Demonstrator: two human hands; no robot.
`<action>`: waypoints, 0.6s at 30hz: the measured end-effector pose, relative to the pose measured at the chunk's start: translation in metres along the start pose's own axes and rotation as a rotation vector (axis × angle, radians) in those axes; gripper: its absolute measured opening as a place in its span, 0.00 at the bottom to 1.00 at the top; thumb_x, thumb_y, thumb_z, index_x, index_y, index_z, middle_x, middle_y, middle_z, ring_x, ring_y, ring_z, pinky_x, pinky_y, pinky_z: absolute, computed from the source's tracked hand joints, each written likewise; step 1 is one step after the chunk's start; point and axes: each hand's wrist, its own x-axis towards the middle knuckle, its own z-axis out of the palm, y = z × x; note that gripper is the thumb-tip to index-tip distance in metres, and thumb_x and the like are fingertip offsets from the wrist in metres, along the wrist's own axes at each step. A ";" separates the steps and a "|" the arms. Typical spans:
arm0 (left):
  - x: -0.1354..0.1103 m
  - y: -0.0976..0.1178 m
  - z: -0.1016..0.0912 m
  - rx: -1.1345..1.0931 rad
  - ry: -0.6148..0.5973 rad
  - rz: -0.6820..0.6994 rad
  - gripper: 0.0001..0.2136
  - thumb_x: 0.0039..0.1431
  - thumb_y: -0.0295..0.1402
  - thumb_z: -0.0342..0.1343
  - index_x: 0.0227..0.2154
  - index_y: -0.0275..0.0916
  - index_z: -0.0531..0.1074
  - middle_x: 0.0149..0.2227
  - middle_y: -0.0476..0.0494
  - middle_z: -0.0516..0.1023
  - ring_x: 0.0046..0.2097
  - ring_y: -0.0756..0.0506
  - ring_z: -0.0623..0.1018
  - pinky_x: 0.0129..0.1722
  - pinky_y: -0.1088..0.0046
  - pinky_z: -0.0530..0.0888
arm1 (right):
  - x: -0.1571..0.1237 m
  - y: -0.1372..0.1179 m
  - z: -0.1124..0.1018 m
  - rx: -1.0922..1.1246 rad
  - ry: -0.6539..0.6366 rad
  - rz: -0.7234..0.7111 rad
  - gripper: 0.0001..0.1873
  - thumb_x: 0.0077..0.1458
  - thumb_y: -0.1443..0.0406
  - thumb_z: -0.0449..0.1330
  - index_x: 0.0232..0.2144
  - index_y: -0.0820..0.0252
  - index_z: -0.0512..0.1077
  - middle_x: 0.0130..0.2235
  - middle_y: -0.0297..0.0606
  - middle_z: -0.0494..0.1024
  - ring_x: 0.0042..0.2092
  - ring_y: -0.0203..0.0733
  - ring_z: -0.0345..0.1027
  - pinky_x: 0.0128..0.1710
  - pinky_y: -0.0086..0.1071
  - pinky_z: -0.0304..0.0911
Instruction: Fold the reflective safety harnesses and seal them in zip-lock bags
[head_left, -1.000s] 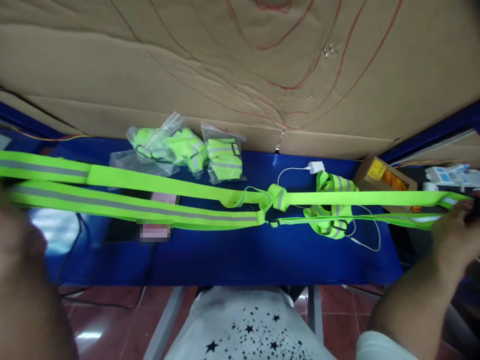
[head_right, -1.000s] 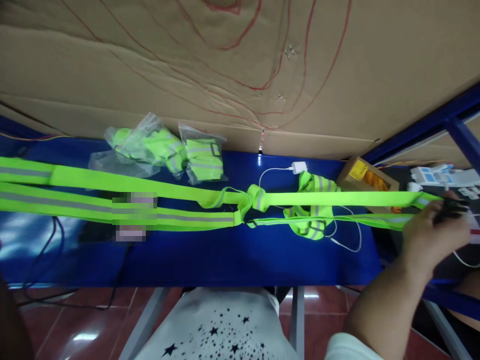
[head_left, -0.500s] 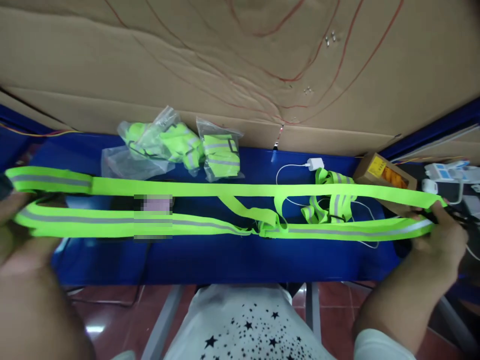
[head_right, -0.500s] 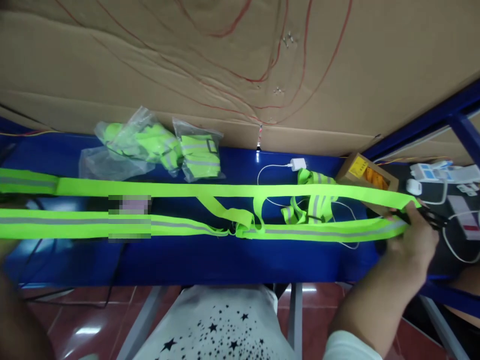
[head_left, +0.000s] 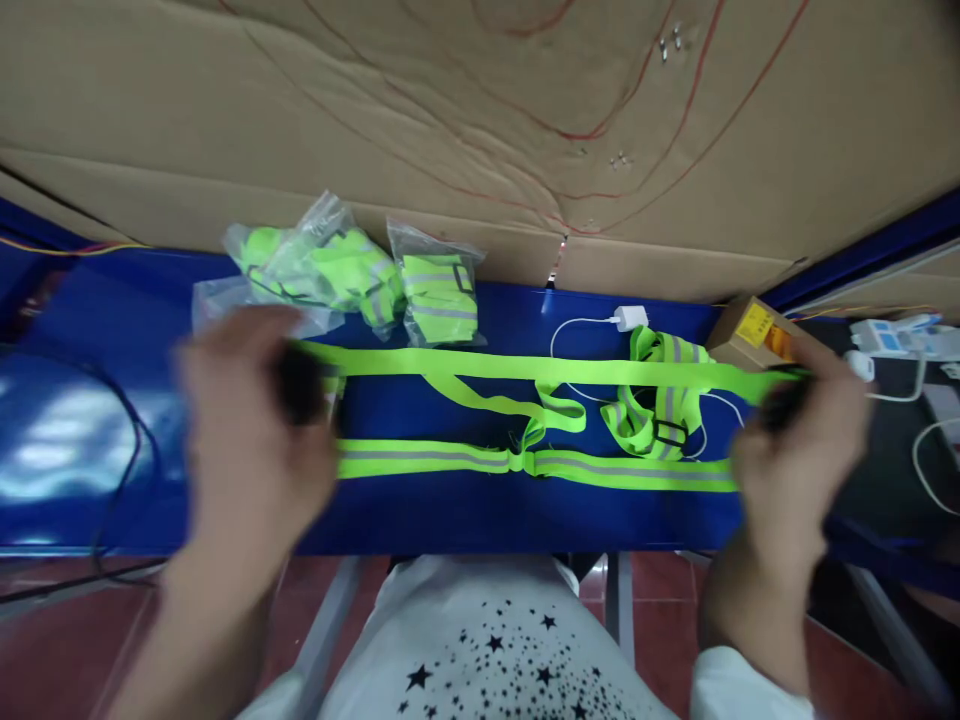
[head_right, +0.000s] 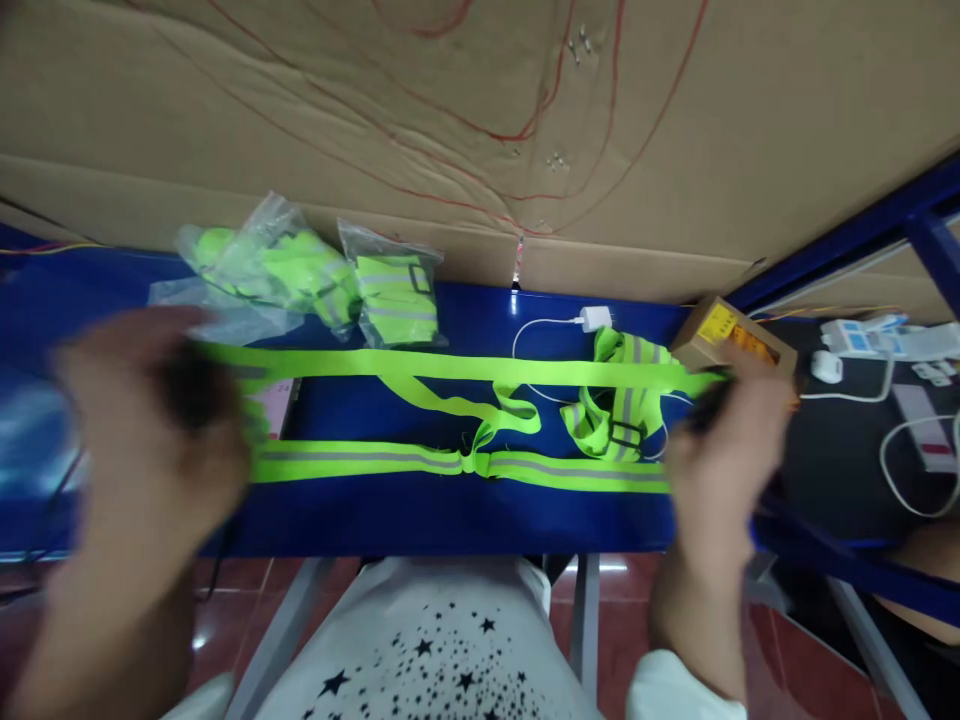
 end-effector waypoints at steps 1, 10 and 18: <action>-0.004 0.021 0.016 0.069 -0.103 0.018 0.29 0.57 0.21 0.55 0.62 0.41 0.63 0.65 0.35 0.66 0.67 0.31 0.67 0.62 0.47 0.72 | -0.003 -0.026 0.011 0.081 -0.108 -0.053 0.35 0.47 0.73 0.55 0.61 0.63 0.67 0.52 0.53 0.73 0.58 0.60 0.68 0.56 0.55 0.67; -0.023 0.092 0.103 0.113 -0.359 -0.019 0.26 0.57 0.20 0.54 0.59 0.31 0.57 0.63 0.25 0.64 0.60 0.30 0.75 0.35 0.61 0.85 | -0.037 -0.139 0.065 0.402 -0.446 0.026 0.34 0.55 0.74 0.51 0.65 0.74 0.54 0.62 0.62 0.56 0.67 0.63 0.53 0.66 0.59 0.59; -0.022 0.103 0.112 0.095 -0.346 0.031 0.23 0.61 0.19 0.51 0.59 0.27 0.58 0.61 0.22 0.65 0.60 0.30 0.74 0.40 0.61 0.85 | -0.029 -0.157 0.079 0.319 -0.529 0.064 0.36 0.52 0.78 0.49 0.64 0.78 0.55 0.63 0.65 0.58 0.67 0.64 0.55 0.66 0.59 0.60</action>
